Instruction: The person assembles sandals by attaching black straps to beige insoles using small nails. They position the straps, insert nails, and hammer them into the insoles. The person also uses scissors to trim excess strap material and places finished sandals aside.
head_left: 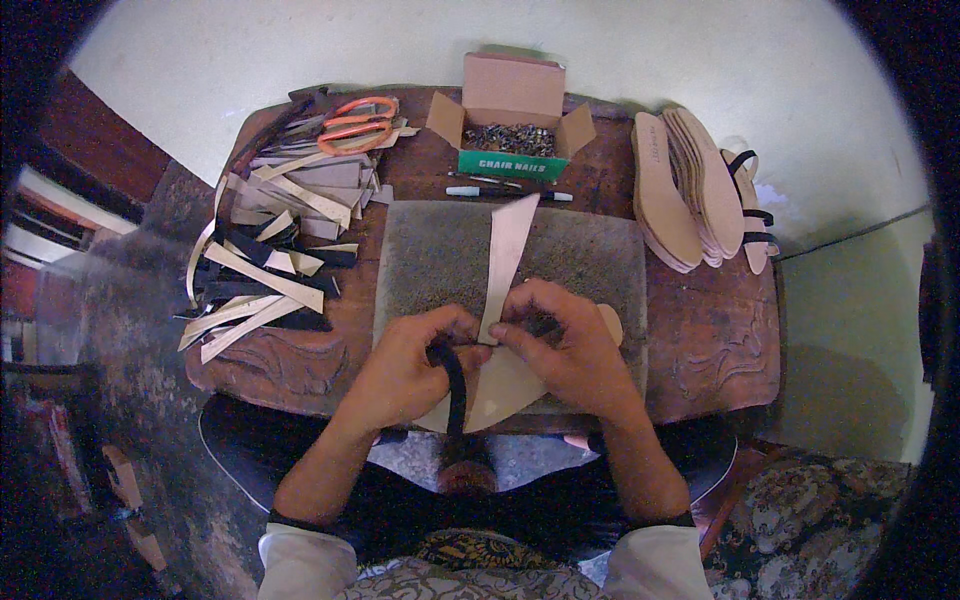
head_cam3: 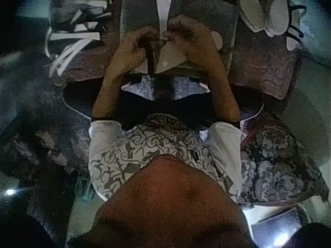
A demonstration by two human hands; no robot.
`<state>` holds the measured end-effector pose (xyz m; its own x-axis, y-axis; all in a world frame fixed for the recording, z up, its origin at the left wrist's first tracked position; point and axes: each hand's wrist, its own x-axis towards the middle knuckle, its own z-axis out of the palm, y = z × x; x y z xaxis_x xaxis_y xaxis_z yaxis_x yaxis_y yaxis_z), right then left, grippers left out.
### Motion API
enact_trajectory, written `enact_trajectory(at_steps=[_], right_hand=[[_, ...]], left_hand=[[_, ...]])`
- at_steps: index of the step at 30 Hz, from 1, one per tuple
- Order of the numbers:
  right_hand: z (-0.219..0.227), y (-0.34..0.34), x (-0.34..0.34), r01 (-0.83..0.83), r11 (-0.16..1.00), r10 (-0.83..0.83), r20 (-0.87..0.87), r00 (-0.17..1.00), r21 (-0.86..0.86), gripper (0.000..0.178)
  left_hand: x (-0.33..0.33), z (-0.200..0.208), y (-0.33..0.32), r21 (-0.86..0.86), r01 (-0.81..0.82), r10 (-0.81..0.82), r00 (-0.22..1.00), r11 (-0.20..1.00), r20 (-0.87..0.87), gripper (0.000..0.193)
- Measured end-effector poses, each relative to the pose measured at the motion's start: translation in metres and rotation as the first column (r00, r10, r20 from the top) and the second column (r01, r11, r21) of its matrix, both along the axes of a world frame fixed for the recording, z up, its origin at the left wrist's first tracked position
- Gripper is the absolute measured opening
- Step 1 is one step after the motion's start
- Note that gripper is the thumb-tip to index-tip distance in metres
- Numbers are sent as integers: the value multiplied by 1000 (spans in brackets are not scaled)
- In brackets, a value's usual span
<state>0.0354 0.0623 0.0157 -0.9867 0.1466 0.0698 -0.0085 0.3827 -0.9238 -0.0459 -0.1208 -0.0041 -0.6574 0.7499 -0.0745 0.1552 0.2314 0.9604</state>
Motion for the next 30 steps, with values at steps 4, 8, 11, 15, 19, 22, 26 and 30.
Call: enact_trajectory(at_steps=[4,8,11,15,19,22,26,30], right_hand=[[0,0,2,-37,997,40,-39,998,73,18],[-1,0,-1,-3,991,24,-160,987,131,20],[3,1,2,1,998,8,-137,991,62,19],[16,5,8,-108,923,146,77,986,-370,25],[23,0,11,-197,861,227,9,974,-469,40],[22,0,15,-289,780,330,-27,944,-555,52],[29,-4,16,-343,826,350,-69,934,-447,68],[26,-5,15,-259,816,256,-78,963,-517,81]], left_hand=[[-1,3,-2,-55,6,-10,997,998,-73,16],[0,5,-2,-22,-7,7,1000,1000,10,14],[-2,6,-1,43,-16,11,994,999,113,17],[-4,5,-6,157,-47,26,990,986,137,22],[-5,10,-7,162,-56,39,994,985,104,23],[-7,-3,-8,164,-70,39,982,984,183,24],[-2,3,-5,121,-83,69,991,989,119,26],[-3,3,-4,140,-125,84,961,982,264,27]])
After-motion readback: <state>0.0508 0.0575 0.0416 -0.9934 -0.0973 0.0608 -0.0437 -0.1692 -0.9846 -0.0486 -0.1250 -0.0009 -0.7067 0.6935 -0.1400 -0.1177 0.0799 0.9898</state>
